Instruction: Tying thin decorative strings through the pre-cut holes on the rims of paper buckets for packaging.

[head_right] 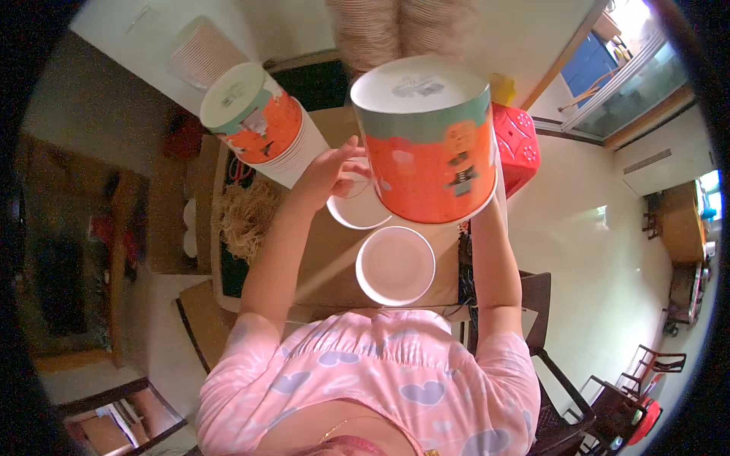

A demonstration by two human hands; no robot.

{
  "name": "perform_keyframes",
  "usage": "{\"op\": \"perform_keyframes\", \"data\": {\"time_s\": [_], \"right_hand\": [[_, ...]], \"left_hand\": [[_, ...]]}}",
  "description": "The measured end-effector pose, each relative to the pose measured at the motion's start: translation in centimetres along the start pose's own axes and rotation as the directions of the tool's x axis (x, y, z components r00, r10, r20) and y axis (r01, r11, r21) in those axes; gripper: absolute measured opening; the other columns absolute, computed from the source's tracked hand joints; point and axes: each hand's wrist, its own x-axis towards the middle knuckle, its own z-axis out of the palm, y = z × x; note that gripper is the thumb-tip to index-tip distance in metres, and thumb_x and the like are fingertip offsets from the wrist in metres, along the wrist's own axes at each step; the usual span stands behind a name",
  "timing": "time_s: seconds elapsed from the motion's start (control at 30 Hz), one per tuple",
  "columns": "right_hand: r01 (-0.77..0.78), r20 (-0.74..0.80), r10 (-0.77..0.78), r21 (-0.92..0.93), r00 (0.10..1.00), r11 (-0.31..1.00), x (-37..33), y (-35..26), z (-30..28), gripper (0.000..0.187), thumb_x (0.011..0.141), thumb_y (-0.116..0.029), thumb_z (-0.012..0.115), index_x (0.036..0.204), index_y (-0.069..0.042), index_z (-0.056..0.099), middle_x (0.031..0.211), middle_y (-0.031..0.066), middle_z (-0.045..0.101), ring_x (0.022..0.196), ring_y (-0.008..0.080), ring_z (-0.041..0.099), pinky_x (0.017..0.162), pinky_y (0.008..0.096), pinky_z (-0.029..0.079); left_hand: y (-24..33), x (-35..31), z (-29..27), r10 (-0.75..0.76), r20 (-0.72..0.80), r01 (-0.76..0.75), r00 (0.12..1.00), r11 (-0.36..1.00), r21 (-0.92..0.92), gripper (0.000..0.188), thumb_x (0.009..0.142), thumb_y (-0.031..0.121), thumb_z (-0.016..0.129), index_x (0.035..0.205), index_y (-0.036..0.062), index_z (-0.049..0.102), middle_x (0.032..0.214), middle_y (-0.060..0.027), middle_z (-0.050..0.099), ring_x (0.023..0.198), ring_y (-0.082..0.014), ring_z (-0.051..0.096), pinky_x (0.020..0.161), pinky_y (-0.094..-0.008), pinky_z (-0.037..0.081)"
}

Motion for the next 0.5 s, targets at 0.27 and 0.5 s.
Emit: {"op": "perform_keyframes", "data": {"time_s": [0.27, 0.5], "right_hand": [[0.053, -0.082, -0.041, 0.149, 0.996, 0.987, 3.5, 0.5, -5.2, 0.041, 0.095, -0.025, 0.046, 0.132, -0.007, 0.040, 0.123, 0.0087, 0.051, 0.109, 0.0206, 0.053, 0.091, 0.0350, 0.047], [0.145, -0.341, -0.390, -0.565, 0.855, 0.812, 6.1, -0.1, -0.2, 0.039, 0.094, -0.025, 0.049, 0.127, -0.005, 0.044, 0.120, 0.0063, 0.052, 0.106, 0.0162, 0.053, 0.090, 0.0332, 0.046]], "left_hand": [[-0.6, 7.7, 1.4, 0.079, 0.081, -0.061, 0.994, 0.977, -0.202, 0.031, 0.092, 0.033, 0.055, 0.069, 0.0117, 0.053, 0.062, 0.0055, 0.044, 0.052, -0.0063, 0.033, 0.050, -0.0236, 0.028], [-1.4, 9.6, 1.5, 0.094, -0.114, -0.073, 0.989, 0.982, 0.172, 0.020, 0.089, 0.028, 0.059, 0.091, 0.0081, 0.057, 0.081, 0.0015, 0.060, 0.072, -0.0058, 0.049, 0.065, -0.0232, 0.039]]}}
